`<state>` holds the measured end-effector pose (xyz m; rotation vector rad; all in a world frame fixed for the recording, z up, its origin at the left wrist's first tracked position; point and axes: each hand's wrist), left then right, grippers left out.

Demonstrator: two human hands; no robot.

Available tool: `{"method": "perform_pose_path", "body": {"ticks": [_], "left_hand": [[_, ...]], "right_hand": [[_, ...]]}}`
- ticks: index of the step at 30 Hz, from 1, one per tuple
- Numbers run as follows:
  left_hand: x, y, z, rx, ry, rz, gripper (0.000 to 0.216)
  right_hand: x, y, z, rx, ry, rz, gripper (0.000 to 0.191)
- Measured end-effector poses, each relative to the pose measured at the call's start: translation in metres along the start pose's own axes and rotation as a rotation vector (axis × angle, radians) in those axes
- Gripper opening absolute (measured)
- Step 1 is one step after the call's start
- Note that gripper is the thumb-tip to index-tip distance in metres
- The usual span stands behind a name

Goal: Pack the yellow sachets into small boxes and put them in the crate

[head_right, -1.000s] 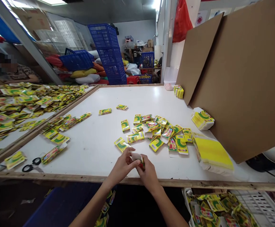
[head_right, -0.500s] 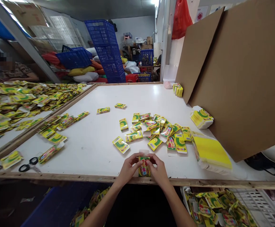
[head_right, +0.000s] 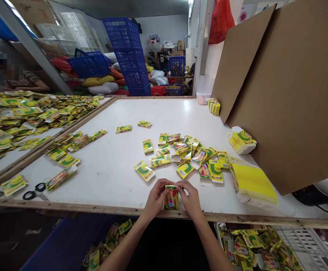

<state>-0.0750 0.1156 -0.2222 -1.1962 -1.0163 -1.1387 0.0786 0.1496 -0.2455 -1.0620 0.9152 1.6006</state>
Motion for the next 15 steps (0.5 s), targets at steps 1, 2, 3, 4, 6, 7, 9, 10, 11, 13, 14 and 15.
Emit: {"method": "perform_pose_path", "body": {"ticks": [1, 2, 3, 4, 6, 7, 9, 10, 11, 13, 14, 15], "left_hand": [[0.001, 0.000, -0.001, 0.008, 0.001, 0.025, 0.020], [0.002, 0.000, -0.002, 0.015, 0.000, 0.044, 0.018], [0.002, 0.000, -0.003, 0.026, -0.004, 0.059, 0.018], [0.003, 0.000, -0.003, 0.036, -0.011, 0.069, 0.018], [0.003, 0.002, -0.004, 0.069, -0.027, 0.076, 0.019], [0.003, 0.003, -0.003, 0.087, -0.035, 0.078, 0.020], [0.002, 0.005, -0.001, 0.118, -0.050, 0.081, 0.020], [0.002, 0.006, 0.000, 0.135, -0.056, 0.088, 0.020], [0.002, 0.007, 0.002, 0.151, -0.062, 0.101, 0.020], [0.002, 0.008, 0.006, 0.174, -0.074, 0.129, 0.020], [0.002, 0.008, 0.007, 0.181, -0.082, 0.143, 0.020], [0.002, 0.008, 0.008, 0.182, -0.089, 0.156, 0.021]], "right_hand": [[-0.002, -0.001, -0.001, -0.023, -0.017, -0.019, 0.019], [-0.004, -0.001, -0.001, -0.035, -0.027, -0.035, 0.019], [-0.006, -0.001, -0.002, -0.036, -0.031, -0.049, 0.019], [-0.007, 0.000, -0.003, -0.033, -0.031, -0.063, 0.020], [-0.009, 0.002, -0.004, -0.018, -0.026, -0.098, 0.022], [-0.010, 0.004, -0.004, -0.007, -0.021, -0.120, 0.023], [-0.011, 0.006, -0.002, 0.012, -0.005, -0.165, 0.024], [-0.011, 0.008, 0.000, 0.022, 0.005, -0.185, 0.024], [-0.012, 0.008, 0.002, 0.029, 0.016, -0.201, 0.024], [-0.013, 0.009, 0.006, 0.028, 0.036, -0.225, 0.024], [-0.013, 0.009, 0.008, 0.028, 0.043, -0.231, 0.025], [-0.013, 0.009, 0.009, 0.027, 0.048, -0.233, 0.025]]}}
Point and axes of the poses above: each hand's wrist, its own z-axis towards the middle knuckle, its own y-axis out of the palm, x = y × z, and after that the axes turned 14 degrees about z, right-handed
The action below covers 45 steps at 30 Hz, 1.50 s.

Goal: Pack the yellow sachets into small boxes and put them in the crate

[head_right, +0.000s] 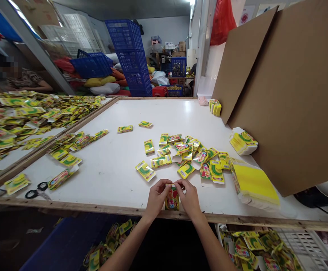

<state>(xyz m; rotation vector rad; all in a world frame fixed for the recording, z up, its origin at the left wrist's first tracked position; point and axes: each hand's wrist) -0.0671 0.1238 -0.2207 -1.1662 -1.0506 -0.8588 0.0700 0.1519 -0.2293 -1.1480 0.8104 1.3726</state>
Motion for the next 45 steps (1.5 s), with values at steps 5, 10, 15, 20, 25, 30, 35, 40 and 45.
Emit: {"method": "perform_pose_path", "body": {"ticks": [5, 10, 15, 20, 25, 30, 35, 40, 45], "left_hand": [[-0.004, -0.004, 0.000, -0.048, -0.018, -0.020, 0.024], [-0.007, -0.008, -0.006, -0.109, -0.021, -0.091, 0.022], [-0.002, -0.013, -0.011, -0.085, 0.008, -0.025, 0.022], [0.013, -0.096, -0.032, 0.081, -0.040, 0.265, 0.026], [0.023, -0.172, -0.035, 0.132, 0.047, 0.746, 0.025], [-0.014, -0.140, 0.022, 0.013, 0.254, 0.930, 0.052], [-0.041, -0.112, 0.070, -0.106, 0.378, 0.970, 0.033], [-0.021, -0.096, 0.049, 0.103, 0.318, 0.682, 0.027], [0.000, -0.043, 0.009, -0.084, 0.145, 0.200, 0.033]], "right_hand": [[0.001, -0.003, 0.002, -0.017, 0.014, 0.052, 0.026], [0.006, -0.007, -0.005, -0.053, -0.006, 0.160, 0.024], [0.011, -0.008, -0.014, -0.061, -0.040, 0.177, 0.021], [0.017, -0.014, -0.019, 0.090, 0.049, 0.151, 0.031], [0.019, -0.009, -0.016, 0.026, 0.119, 0.161, 0.033], [0.019, 0.004, -0.013, -0.019, 0.094, 0.148, 0.033], [0.019, 0.004, -0.016, -0.016, 0.049, 0.115, 0.030], [0.015, 0.006, -0.017, 0.051, -0.017, 0.094, 0.026], [0.013, 0.015, -0.018, 0.046, 0.009, 0.188, 0.029]]}}
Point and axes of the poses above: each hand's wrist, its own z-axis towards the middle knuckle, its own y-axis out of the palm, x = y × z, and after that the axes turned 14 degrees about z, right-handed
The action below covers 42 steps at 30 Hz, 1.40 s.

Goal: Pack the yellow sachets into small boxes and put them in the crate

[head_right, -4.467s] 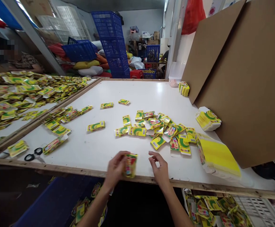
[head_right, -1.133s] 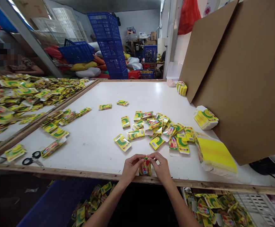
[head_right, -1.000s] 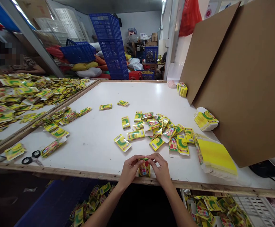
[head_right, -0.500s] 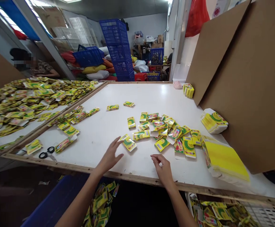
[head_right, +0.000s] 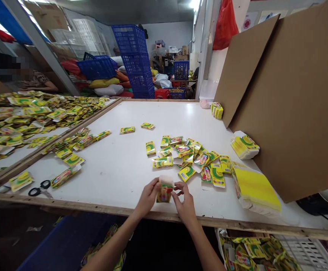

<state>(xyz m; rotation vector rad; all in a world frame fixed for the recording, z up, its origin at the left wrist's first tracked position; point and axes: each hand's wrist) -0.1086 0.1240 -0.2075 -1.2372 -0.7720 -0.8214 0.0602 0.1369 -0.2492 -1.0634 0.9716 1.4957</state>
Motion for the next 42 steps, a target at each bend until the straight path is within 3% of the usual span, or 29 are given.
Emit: {"method": "perform_pose_path", "body": {"ticks": [5, 9, 16, 22, 26, 31, 36, 42], "left_hand": [[0.000, 0.031, -0.019, 0.026, -0.115, -0.191, 0.034], [-0.005, 0.028, -0.024, -0.042, -0.128, -0.292, 0.042], [-0.006, 0.019, -0.014, -0.163, -0.091, -0.254, 0.017], [0.003, 0.023, -0.014, -0.056, 0.008, -0.319, 0.024], [0.006, 0.026, -0.017, -0.042, 0.014, -0.232, 0.015], [0.005, 0.030, -0.018, 0.037, -0.064, -0.226, 0.015], [0.006, 0.036, -0.011, 0.100, -0.148, -0.250, 0.018], [0.004, 0.037, -0.005, 0.102, -0.182, -0.314, 0.017]], "right_hand": [[0.003, 0.000, 0.000, -0.025, 0.065, 0.107, 0.027], [0.003, -0.002, 0.001, -0.044, 0.067, 0.087, 0.026], [-0.002, -0.012, 0.010, -0.136, 0.060, 0.010, 0.026], [0.000, -0.008, 0.014, -0.015, -0.017, 0.054, 0.023], [-0.002, -0.008, 0.011, -0.084, -0.036, 0.061, 0.017], [-0.006, -0.007, 0.009, -0.072, -0.047, 0.025, 0.017], [-0.008, -0.003, 0.013, -0.006, 0.034, -0.030, 0.025], [-0.010, -0.003, 0.018, -0.025, 0.092, 0.004, 0.023]]}}
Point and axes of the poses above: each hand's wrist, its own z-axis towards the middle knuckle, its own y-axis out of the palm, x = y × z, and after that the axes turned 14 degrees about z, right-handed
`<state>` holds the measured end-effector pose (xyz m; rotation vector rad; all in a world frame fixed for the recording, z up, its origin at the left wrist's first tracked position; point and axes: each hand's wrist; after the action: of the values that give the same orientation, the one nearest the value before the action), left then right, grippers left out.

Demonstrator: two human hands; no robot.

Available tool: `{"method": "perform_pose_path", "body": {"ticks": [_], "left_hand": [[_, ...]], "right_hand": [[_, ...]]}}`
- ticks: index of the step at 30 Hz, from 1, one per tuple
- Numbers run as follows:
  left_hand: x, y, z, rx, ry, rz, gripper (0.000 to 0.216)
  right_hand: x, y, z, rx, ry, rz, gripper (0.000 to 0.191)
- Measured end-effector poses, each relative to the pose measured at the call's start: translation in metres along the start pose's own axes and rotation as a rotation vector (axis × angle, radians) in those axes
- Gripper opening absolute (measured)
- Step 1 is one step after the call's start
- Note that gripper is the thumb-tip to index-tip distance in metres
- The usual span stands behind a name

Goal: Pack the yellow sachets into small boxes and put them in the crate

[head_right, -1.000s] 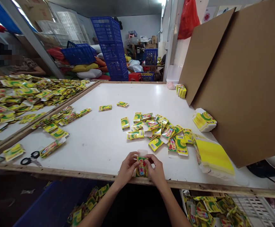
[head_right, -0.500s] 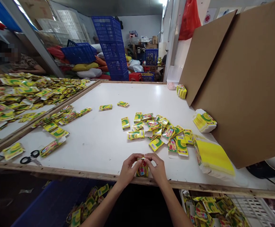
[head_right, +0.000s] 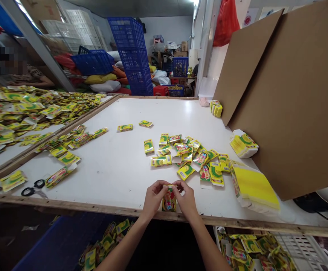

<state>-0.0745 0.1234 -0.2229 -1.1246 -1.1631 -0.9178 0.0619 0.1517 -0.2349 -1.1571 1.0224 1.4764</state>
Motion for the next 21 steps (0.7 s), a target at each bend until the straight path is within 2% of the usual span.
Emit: {"method": "perform_pose_path", "body": {"ticks": [8, 10, 12, 14, 17, 19, 21], "left_hand": [[-0.005, -0.004, -0.011, -0.104, -0.007, 0.008, 0.022], [-0.002, -0.006, -0.012, -0.079, -0.012, 0.040, 0.022], [0.003, -0.019, -0.017, 0.001, -0.017, 0.088, 0.024], [0.011, -0.047, -0.026, 0.123, -0.040, 0.156, 0.031], [0.022, -0.110, -0.042, 0.321, -0.059, 0.406, 0.038], [0.027, -0.152, -0.051, 0.501, -0.005, 0.669, 0.038], [0.028, -0.180, -0.057, 0.635, -0.003, 0.823, 0.037]], "right_hand": [[0.007, -0.007, -0.009, -0.091, -0.050, 0.031, 0.020], [0.008, -0.010, -0.008, -0.102, -0.092, -0.003, 0.020], [0.009, -0.014, -0.002, -0.070, -0.136, -0.079, 0.021], [0.012, -0.021, 0.007, -0.011, -0.174, -0.202, 0.023], [0.022, -0.032, 0.024, 0.038, -0.212, -0.419, 0.026], [0.030, -0.034, 0.032, 0.035, -0.198, -0.539, 0.031], [0.036, -0.028, 0.033, -0.014, -0.162, -0.596, 0.034]]}}
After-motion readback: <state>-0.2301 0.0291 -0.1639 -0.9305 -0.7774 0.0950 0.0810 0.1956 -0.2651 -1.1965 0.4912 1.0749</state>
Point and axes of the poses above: each hand's wrist, its own z-axis towards the middle knuckle, its own y-axis out of the palm, x = y × z, and after that the axes turned 14 degrees about z, right-handed
